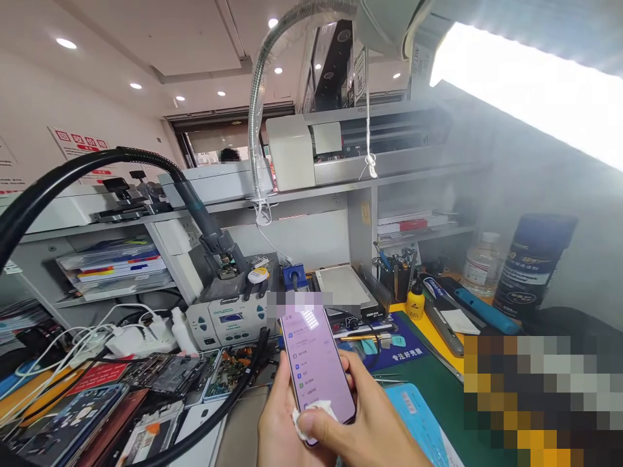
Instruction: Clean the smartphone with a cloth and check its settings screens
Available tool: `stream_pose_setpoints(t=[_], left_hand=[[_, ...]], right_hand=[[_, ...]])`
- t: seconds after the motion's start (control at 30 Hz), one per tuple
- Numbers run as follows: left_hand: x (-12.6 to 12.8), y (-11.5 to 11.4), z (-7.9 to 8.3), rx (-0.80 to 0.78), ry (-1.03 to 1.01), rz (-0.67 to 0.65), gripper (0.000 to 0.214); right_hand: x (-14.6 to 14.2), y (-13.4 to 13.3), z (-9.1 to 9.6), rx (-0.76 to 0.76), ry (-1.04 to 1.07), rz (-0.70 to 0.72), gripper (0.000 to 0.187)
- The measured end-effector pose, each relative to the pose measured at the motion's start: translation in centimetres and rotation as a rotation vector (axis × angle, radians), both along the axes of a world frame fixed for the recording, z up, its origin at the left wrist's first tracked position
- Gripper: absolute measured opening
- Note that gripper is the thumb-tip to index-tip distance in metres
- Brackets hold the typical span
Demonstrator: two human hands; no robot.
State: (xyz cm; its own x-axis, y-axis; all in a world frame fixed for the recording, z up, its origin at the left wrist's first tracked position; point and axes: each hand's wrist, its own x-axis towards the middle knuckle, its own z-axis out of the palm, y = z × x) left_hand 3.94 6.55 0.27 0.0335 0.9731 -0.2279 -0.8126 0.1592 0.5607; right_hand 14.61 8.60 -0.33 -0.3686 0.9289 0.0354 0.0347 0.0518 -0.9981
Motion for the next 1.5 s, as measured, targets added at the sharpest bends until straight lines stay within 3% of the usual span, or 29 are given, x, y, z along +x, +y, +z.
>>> stream_pose_setpoints(t=[0.13, 0.33, 0.6, 0.7, 0.87, 1.0, 1.23, 1.5], left_hand=[[-0.4, -0.3, 1.2, -0.024, 0.031, -0.013, 0.05], [-0.9, -0.3, 1.5, 0.019, 0.071, -0.018, 0.06], [-0.7, -0.2, 1.4, 0.008, 0.03, -0.047, 0.06], [-0.6, -0.2, 1.1, 0.023, 0.077, -0.04, 0.057], [-0.1, -0.3, 1.0, -0.028, 0.191, 0.024, 0.053], [0.1, -0.3, 1.3, -0.033, 0.262, 0.09, 0.05], [0.2, 0.3, 0.6, -0.203, 0.296, 0.149, 0.051], [0.0, 0.4, 0.0, -0.167, 0.258, 0.12, 0.06]], right_hand=[[0.8, 0.0, -0.2, 0.045, 0.026, 0.142, 0.068], [2.1, 1.1, -0.2, 0.042, 0.183, 0.278, 0.043], [3.5, 1.7, 0.7, -0.033, 0.202, 0.393, 0.047], [3.8, 2.0, 0.4, -0.063, 0.191, 0.364, 0.042], [4.0, 2.7, -0.1, 0.036, 0.067, 0.246, 0.02], [3.9, 3.1, -0.3, 0.084, -0.009, 0.181, 0.021], [3.9, 2.6, -0.7, 0.205, -0.187, -0.008, 0.029], [3.3, 1.8, -1.1, 0.247, -0.26, 0.109, 0.026]])
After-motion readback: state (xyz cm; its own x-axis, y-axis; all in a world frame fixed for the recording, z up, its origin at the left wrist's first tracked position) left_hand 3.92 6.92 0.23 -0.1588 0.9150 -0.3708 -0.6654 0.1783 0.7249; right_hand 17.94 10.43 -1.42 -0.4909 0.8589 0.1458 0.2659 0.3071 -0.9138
